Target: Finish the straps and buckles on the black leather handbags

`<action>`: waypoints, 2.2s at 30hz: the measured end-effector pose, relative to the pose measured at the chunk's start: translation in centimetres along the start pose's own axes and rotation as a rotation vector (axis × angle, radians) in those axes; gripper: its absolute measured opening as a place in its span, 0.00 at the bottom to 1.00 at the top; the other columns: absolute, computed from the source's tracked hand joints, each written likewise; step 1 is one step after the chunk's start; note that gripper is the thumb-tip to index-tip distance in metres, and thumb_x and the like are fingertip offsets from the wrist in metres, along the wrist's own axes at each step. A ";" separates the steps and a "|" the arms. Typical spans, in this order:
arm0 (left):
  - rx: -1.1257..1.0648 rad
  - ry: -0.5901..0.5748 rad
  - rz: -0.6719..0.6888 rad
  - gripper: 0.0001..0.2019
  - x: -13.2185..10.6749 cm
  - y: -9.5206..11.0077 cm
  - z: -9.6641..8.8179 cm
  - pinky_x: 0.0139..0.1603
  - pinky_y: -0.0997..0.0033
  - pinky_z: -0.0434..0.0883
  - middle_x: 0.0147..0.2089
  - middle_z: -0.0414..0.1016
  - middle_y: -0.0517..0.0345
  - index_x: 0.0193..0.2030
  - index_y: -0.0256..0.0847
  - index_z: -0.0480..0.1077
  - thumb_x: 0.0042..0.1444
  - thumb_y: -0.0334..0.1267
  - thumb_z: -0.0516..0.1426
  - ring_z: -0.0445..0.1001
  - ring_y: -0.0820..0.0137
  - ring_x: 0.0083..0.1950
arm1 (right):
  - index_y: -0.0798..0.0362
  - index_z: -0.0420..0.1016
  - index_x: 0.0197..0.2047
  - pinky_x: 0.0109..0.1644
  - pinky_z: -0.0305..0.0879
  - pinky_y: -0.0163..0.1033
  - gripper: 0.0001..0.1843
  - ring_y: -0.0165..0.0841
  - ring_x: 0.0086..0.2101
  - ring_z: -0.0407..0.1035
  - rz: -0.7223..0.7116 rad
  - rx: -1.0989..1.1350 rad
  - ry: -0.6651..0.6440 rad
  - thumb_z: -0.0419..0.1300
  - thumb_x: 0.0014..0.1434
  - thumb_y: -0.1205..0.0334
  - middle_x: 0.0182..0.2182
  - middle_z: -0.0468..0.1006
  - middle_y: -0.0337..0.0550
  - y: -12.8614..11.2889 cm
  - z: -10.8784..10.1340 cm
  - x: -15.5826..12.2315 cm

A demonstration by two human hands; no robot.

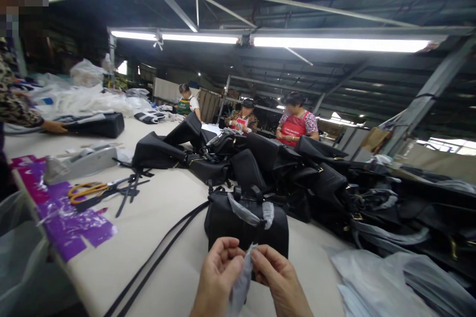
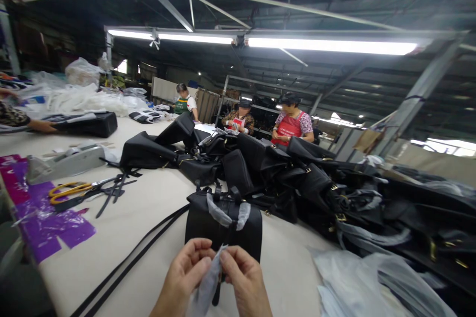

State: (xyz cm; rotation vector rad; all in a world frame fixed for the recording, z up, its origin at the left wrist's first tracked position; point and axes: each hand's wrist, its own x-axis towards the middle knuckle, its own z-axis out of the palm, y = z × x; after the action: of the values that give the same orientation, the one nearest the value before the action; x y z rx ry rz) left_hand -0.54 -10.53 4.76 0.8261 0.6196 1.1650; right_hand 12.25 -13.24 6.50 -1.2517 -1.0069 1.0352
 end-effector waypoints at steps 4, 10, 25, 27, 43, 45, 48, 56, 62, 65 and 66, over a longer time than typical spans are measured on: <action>0.097 -0.032 -0.103 0.20 0.7 0.2 -0.3 0.28 0.75 0.64 0.25 0.70 0.59 0.29 0.36 0.69 0.46 0.52 0.65 0.67 0.73 0.27 | 0.55 0.74 0.24 0.32 0.61 0.35 0.24 0.30 0.25 0.61 -0.014 -0.015 0.008 0.69 0.47 0.40 0.21 0.69 0.37 -0.6 0.3 -0.4; 0.492 0.007 0.265 0.08 0.5 0.2 -0.6 0.35 0.73 0.68 0.30 0.72 0.55 0.29 0.38 0.70 0.56 0.39 0.57 0.71 0.68 0.33 | 0.54 0.71 0.22 0.32 0.59 0.36 0.22 0.31 0.26 0.60 -0.091 -0.141 0.067 0.67 0.49 0.43 0.20 0.67 0.36 0.0 0.5 0.1; 1.003 0.094 1.021 0.17 -1.4 -4.8 -2.1 0.55 0.61 0.72 0.56 0.76 0.43 0.54 0.46 0.74 0.64 0.31 0.50 0.75 0.59 0.56 | 0.54 0.66 0.18 0.29 0.54 0.33 0.26 0.27 0.24 0.53 0.097 0.145 0.105 0.72 0.39 0.43 0.19 0.61 0.33 -0.3 2.3 -0.2; 0.905 0.075 0.945 0.14 -1.8 -4.4 -2.3 0.54 0.61 0.72 0.56 0.76 0.44 0.44 0.47 0.78 0.65 0.35 0.50 0.75 0.58 0.56 | 0.54 0.65 0.17 0.28 0.54 0.33 0.26 0.27 0.24 0.53 0.101 0.159 0.098 0.72 0.39 0.43 0.18 0.61 0.33 -0.3 2.3 -0.2; 1.001 -0.092 0.522 0.09 0.8 -0.1 -1.7 0.31 0.74 0.63 0.29 0.77 0.53 0.34 0.42 0.71 0.62 0.39 0.52 0.76 0.67 0.29 | 0.58 0.79 0.25 0.30 0.60 0.36 0.30 0.30 0.24 0.62 0.023 -0.043 0.014 0.68 0.42 0.35 0.20 0.72 0.40 -0.7 1.2 0.2; 1.094 -0.099 0.532 0.12 1.3 0.5 -1.9 0.29 0.74 0.61 0.28 0.76 0.53 0.34 0.42 0.70 0.64 0.38 0.48 0.75 0.67 0.28 | 0.57 0.83 0.35 0.33 0.65 0.38 0.33 0.33 0.26 0.66 -0.020 -0.134 0.097 0.67 0.42 0.33 0.27 0.78 0.45 -1.4 0.1 -0.1; 1.182 -0.116 0.531 0.14 2.3 2.1 -1.9 0.28 0.73 0.60 0.26 0.74 0.54 0.33 0.41 0.67 0.65 0.37 0.44 0.73 0.68 0.26 | 0.56 0.82 0.43 0.35 0.69 0.42 0.36 0.36 0.28 0.69 -0.086 -0.239 0.285 0.65 0.43 0.33 0.32 0.81 0.48 -2.4 -2.7 -0.3; 1.182 -0.222 0.440 0.14 2.9 4.1 -1.3 0.29 0.73 0.62 0.25 0.73 0.57 0.33 0.40 0.69 0.63 0.38 0.45 0.72 0.69 0.26 | 0.53 0.76 0.54 0.56 0.67 0.49 0.34 0.48 0.53 0.70 -0.171 -0.440 0.471 0.57 0.53 0.36 0.53 0.77 0.51 -1.8 -6.5 0.3; 0.838 -0.151 0.297 0.21 2.3 3.9 -3.8 0.37 0.71 0.72 0.31 0.79 0.54 0.46 0.38 0.75 0.63 0.51 0.48 0.76 0.65 0.34 | 0.58 0.51 0.70 0.66 0.55 0.53 0.49 0.48 0.66 0.51 -0.203 -0.418 0.295 0.58 0.54 0.37 0.68 0.55 0.55 -0.1 -6.1 2.5; 0.796 0.157 0.394 0.23 3.3 2.9 -6.0 0.42 0.65 0.74 0.36 0.78 0.51 0.43 0.39 0.73 0.62 0.55 0.48 0.77 0.61 0.39 | 0.55 0.43 0.72 0.68 0.49 0.53 0.49 0.46 0.67 0.46 -0.206 -0.364 0.230 0.56 0.58 0.38 0.70 0.50 0.53 0.9 -7.2 4.2; 0.798 0.217 0.409 0.23 3.7 2.3 -6.6 0.46 0.62 0.74 0.43 0.78 0.48 0.47 0.39 0.72 0.61 0.56 0.49 0.76 0.59 0.45 | 0.54 0.42 0.72 0.68 0.49 0.53 0.48 0.46 0.67 0.47 -0.208 -0.339 0.206 0.55 0.59 0.38 0.70 0.51 0.53 1.3 -7.5 4.7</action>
State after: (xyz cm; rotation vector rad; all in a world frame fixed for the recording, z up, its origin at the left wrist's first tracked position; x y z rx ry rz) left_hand -5.87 -5.04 2.88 1.5661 1.1683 1.3973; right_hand 20.63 -10.42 4.89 -1.4582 -1.1542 0.5768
